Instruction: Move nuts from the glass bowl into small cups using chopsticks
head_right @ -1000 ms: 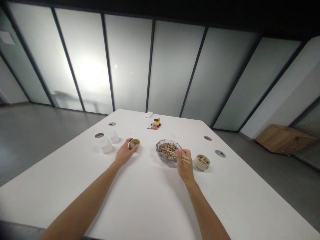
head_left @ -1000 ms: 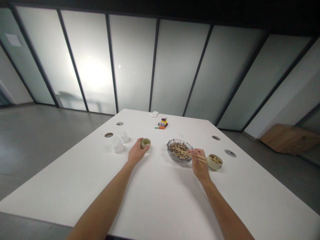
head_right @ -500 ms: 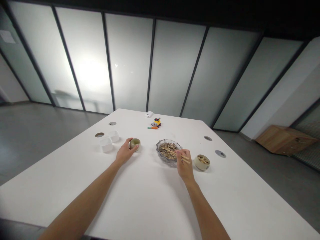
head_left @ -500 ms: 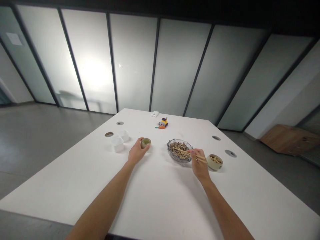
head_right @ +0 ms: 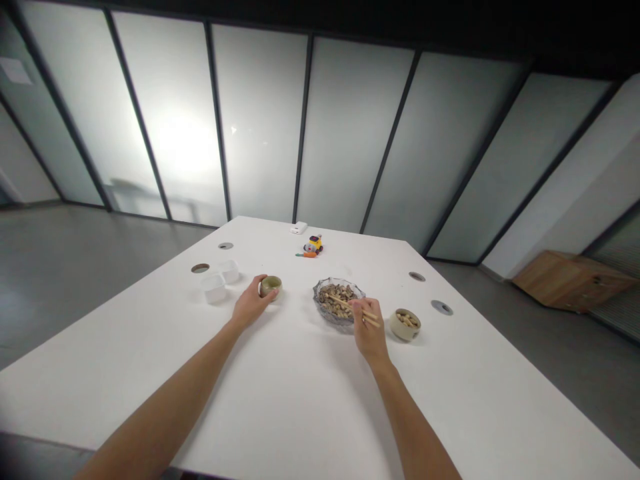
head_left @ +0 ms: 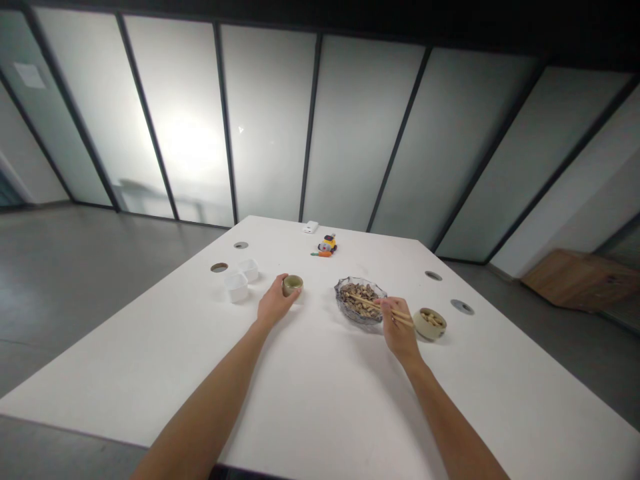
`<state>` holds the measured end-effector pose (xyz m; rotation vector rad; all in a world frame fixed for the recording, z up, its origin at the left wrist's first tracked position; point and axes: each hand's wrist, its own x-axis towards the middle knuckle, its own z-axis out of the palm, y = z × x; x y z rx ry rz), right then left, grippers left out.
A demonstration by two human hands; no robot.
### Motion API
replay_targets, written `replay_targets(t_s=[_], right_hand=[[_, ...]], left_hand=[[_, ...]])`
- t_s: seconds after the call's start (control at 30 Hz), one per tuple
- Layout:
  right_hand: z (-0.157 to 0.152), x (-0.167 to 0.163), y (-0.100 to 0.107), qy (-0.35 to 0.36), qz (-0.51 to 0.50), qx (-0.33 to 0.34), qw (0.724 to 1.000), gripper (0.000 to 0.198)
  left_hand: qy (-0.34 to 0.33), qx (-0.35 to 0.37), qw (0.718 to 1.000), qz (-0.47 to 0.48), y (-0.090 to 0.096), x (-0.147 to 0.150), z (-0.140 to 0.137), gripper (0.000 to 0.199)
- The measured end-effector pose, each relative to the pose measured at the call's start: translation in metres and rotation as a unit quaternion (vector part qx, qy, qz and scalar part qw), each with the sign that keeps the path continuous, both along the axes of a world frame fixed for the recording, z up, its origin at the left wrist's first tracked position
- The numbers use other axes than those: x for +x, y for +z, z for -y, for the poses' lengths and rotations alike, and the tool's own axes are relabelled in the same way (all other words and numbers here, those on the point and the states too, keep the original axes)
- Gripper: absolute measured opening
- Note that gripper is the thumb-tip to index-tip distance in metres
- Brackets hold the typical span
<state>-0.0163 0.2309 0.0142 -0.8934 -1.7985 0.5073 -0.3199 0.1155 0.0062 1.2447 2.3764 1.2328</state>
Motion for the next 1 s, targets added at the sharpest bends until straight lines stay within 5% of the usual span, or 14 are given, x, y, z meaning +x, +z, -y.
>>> replay_targets(t_s=[1.0], right_hand=[[-0.0012,0.0003,-0.0032,0.005,0.010,-0.007,1.000,0.068]], left_hand=[[-0.005,0.000,1.000,0.003,0.0029,0.0028,0.0019,0.059]])
